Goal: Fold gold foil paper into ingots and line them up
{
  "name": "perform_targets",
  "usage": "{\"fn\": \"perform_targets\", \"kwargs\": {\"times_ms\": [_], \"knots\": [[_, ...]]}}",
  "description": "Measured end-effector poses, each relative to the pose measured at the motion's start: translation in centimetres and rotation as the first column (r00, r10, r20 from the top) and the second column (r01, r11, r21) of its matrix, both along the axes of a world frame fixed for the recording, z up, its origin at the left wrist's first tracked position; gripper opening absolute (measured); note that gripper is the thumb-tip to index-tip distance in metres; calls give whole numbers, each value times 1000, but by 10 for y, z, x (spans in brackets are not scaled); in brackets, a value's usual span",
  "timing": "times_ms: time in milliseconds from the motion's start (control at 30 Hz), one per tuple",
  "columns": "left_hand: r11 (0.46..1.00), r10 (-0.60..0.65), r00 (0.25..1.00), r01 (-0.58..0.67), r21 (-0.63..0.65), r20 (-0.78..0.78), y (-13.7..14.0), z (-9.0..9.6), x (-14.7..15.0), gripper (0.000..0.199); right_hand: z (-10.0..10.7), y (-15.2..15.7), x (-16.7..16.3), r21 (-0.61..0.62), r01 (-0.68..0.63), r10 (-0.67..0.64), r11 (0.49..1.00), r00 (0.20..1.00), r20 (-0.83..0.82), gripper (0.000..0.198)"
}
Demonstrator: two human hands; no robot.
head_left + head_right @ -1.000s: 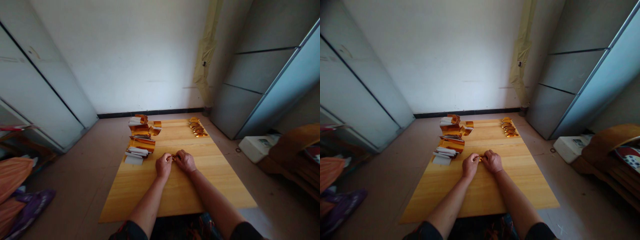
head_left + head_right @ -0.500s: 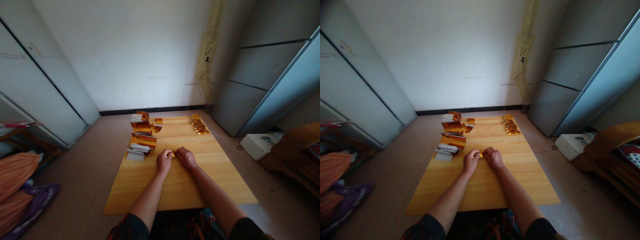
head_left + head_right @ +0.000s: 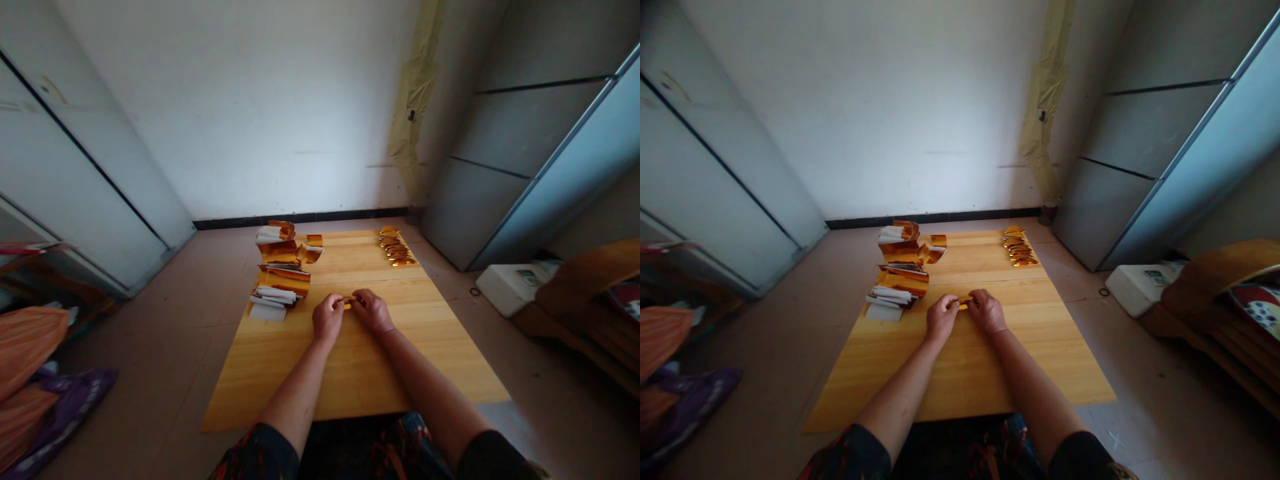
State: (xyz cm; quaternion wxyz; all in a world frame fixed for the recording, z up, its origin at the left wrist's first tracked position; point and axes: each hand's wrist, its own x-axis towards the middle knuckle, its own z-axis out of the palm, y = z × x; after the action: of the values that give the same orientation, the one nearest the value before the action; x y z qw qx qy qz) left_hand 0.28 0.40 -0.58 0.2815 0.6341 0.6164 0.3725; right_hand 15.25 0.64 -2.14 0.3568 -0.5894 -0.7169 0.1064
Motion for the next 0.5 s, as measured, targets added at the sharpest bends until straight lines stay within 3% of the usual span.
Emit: {"fn": "perform_targets", "kwargs": {"times_ms": [367, 500], "knots": [[996, -70, 995, 65, 62, 76, 4, -8, 6, 24, -2, -5, 27, 0, 53, -53, 999, 985, -165, 10], [997, -40, 991, 32, 65, 131, 5, -10, 9, 23, -3, -7, 29, -52, 86, -97, 995, 963, -252, 23]]}}
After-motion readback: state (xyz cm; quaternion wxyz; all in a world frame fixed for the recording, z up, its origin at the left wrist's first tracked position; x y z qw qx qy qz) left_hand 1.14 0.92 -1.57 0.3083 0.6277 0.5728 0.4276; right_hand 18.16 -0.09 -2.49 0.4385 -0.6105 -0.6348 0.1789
